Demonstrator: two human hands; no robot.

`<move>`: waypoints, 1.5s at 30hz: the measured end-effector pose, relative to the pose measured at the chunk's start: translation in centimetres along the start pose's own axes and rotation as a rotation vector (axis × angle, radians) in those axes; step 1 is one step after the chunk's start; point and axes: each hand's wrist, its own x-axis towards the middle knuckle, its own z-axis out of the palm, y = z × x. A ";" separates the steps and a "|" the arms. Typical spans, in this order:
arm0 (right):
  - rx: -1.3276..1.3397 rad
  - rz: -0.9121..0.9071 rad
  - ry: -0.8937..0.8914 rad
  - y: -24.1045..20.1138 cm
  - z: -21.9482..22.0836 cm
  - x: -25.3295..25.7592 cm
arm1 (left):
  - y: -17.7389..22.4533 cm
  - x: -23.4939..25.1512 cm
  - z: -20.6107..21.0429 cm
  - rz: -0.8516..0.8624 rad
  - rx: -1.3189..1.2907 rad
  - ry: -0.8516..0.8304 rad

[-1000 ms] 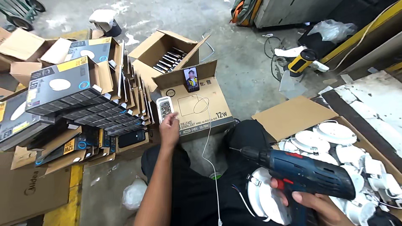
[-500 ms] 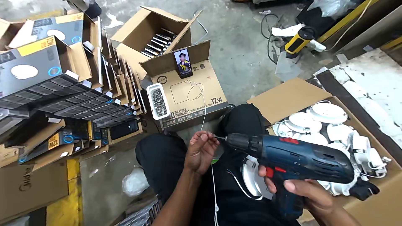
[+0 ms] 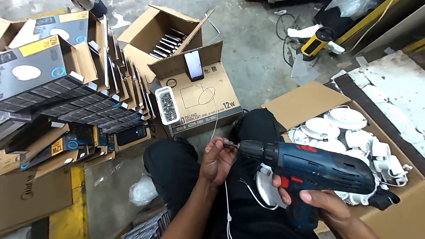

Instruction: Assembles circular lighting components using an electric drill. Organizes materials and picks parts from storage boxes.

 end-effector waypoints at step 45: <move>-0.129 -0.074 0.191 -4.2 -2.2 -2.8 | -4.7 -1.0 2.4 -0.446 1.486 -0.287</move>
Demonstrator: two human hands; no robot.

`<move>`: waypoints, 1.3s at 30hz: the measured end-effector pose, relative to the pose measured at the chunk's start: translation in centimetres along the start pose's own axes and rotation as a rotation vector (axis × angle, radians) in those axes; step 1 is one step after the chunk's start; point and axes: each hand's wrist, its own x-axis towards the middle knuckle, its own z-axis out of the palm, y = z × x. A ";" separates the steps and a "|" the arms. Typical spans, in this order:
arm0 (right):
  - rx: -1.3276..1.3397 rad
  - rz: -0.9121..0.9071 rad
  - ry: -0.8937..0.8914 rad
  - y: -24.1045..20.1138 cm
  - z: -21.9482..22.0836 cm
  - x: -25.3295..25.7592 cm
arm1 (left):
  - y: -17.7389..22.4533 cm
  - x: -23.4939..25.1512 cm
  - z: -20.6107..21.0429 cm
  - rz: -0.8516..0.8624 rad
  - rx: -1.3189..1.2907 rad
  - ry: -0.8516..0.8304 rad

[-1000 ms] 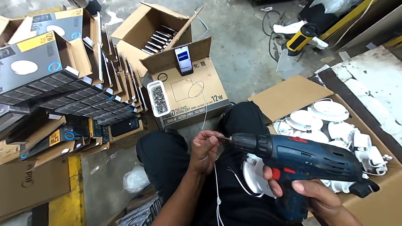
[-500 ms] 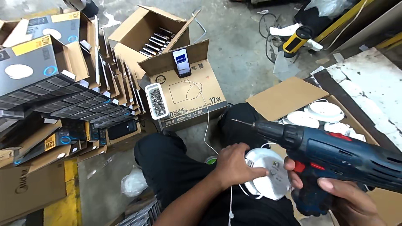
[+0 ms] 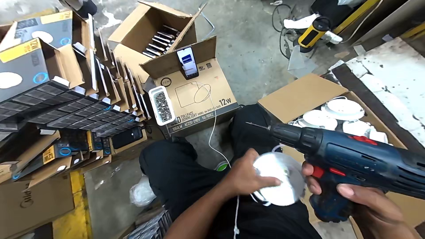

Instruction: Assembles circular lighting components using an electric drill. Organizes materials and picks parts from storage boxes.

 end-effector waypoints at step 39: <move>0.180 0.308 -0.035 2.6 -3.9 -8.9 | -9.2 -1.9 -7.5 0.233 0.091 0.213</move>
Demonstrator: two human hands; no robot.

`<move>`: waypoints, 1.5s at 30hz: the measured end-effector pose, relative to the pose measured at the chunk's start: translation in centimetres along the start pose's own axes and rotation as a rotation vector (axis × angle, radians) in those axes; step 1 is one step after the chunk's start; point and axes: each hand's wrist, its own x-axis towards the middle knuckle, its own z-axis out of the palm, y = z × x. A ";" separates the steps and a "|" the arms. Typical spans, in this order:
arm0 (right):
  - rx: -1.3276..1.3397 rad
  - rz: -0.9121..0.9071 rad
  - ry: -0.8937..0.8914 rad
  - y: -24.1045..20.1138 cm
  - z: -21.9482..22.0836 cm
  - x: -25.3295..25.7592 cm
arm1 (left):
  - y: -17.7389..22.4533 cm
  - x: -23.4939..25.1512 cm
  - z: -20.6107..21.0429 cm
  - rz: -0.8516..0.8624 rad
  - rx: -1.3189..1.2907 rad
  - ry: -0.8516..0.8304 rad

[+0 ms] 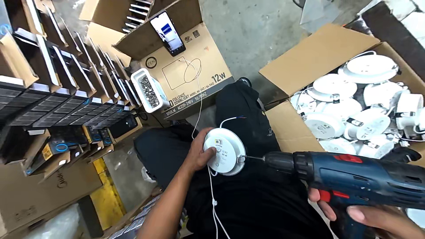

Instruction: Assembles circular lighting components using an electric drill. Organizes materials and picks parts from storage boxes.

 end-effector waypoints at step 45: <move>-0.171 0.024 0.033 -0.2 1.3 1.1 | 0.3 0.4 0.6 -0.211 -0.175 0.033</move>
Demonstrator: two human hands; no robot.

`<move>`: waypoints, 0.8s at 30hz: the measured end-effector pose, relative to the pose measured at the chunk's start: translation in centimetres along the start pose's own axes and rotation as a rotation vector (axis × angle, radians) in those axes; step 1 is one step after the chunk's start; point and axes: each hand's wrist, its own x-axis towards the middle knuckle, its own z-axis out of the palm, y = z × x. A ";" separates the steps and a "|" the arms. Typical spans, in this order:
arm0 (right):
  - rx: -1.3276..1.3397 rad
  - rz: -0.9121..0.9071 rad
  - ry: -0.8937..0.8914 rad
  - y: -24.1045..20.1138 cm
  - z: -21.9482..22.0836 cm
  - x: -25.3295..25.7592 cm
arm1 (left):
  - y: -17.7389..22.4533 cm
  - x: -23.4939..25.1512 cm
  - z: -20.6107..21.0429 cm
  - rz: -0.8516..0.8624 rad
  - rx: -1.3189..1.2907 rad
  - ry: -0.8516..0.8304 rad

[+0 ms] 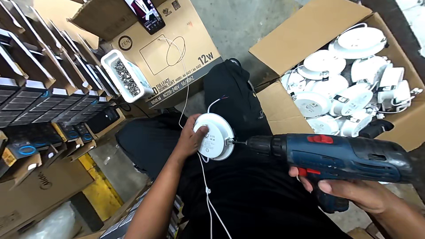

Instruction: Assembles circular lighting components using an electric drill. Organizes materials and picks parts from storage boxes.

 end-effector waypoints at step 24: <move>-0.016 -0.013 -0.006 0.0 -0.2 -0.1 | 0.2 0.0 0.3 -0.006 0.010 0.010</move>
